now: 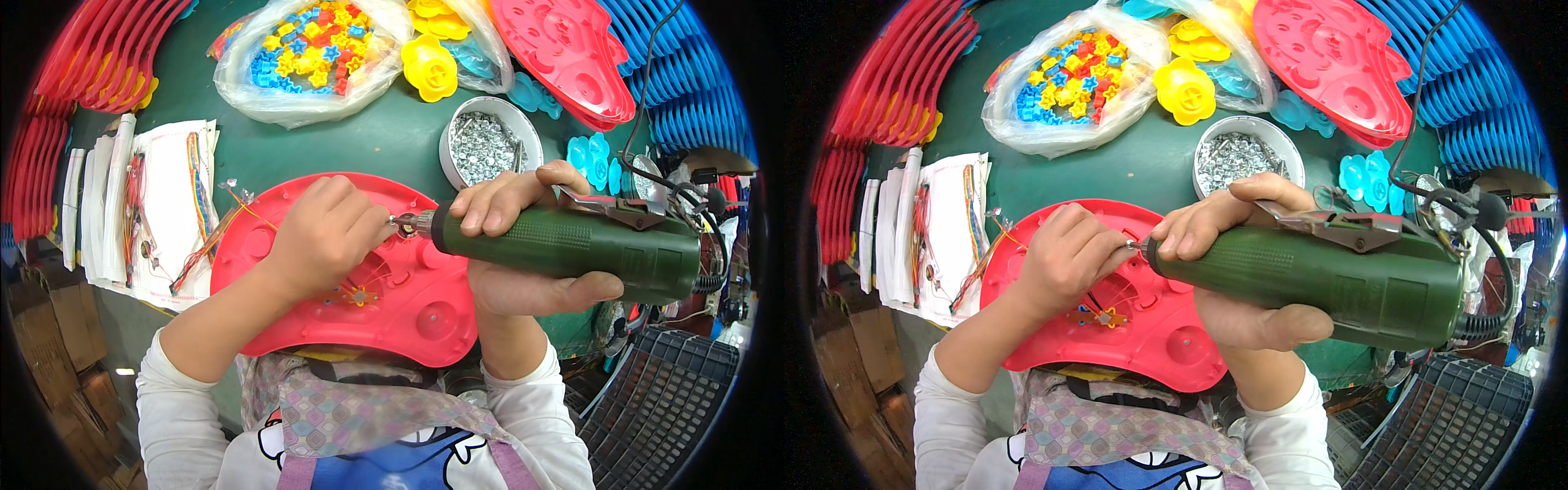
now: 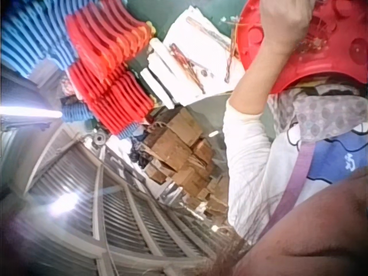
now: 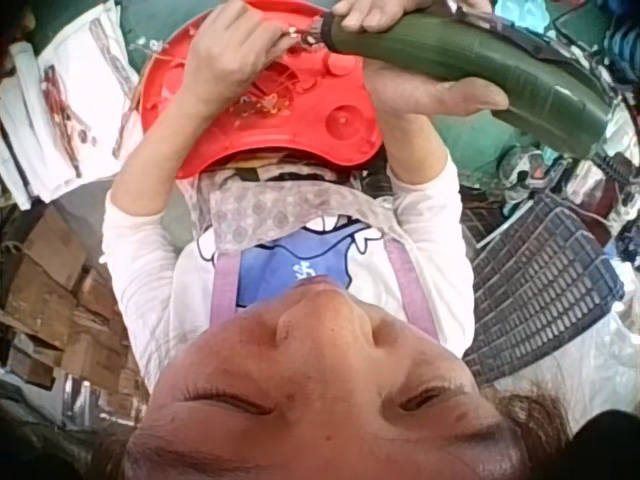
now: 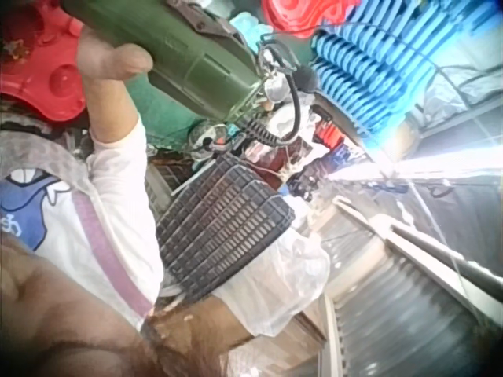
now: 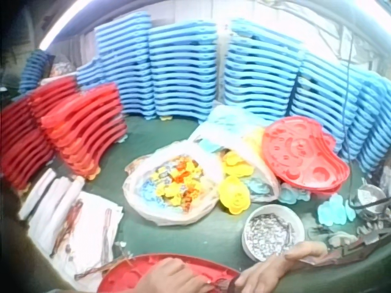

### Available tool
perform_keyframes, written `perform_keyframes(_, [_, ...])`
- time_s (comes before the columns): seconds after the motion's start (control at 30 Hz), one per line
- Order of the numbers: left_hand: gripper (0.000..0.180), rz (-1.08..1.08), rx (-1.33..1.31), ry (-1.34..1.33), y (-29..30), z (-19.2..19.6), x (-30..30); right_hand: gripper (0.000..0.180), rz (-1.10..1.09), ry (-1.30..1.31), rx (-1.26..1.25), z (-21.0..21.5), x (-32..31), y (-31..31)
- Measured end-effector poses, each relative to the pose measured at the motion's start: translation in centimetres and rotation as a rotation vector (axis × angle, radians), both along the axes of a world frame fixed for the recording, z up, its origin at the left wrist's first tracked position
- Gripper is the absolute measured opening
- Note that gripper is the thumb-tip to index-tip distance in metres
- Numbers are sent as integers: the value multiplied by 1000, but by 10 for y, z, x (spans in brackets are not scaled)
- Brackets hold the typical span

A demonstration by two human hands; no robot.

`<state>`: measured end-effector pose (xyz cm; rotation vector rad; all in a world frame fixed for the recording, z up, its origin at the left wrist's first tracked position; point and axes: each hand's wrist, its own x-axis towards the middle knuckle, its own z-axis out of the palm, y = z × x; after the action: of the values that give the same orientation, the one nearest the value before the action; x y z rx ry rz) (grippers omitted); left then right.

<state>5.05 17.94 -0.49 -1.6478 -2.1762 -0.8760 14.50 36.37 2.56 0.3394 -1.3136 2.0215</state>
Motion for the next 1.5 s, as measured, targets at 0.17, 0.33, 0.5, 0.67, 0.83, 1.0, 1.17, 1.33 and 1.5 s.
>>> perform_keyframes(0.17, [19, -30, -61, -140, -4, -8, -1, 108, -59, -10, 56, -6, 3, -3])
perform_keyframes(0.33, [18, -41, -67, -227, 1, -16, 0, 107, -58, -10, 73, -11, 4, -2])
perform_keyframes(0.5, [18, -21, -82, -235, 2, -19, 1, 106, -21, -16, 46, -16, 1, -2])
perform_keyframes(0.67, [19, -11, -73, -242, 3, -22, 1, 104, 7, -36, 15, -19, 0, 0])
perform_keyframes(0.83, [20, -14, -48, -244, 3, -24, 2, 101, 43, -66, -4, -17, -4, -1])
perform_keyframes(1.0, [20, -4, -56, -231, 1, -26, 2, 106, 120, -225, 175, -3, -13, -3])
perform_keyframes(1.17, [20, -24, -36, -262, 3, -25, 2, 115, 42, -133, 132, -4, -5, 0])
perform_keyframes(1.33, [18, -94, -21, -330, 10, -3, 4, 109, -283, -91, -110, 21, 53, 34])
perform_keyframes(1.5, [16, -270, 76, -246, 79, 12, 24, 82, -642, -429, -96, 15, 119, 78])
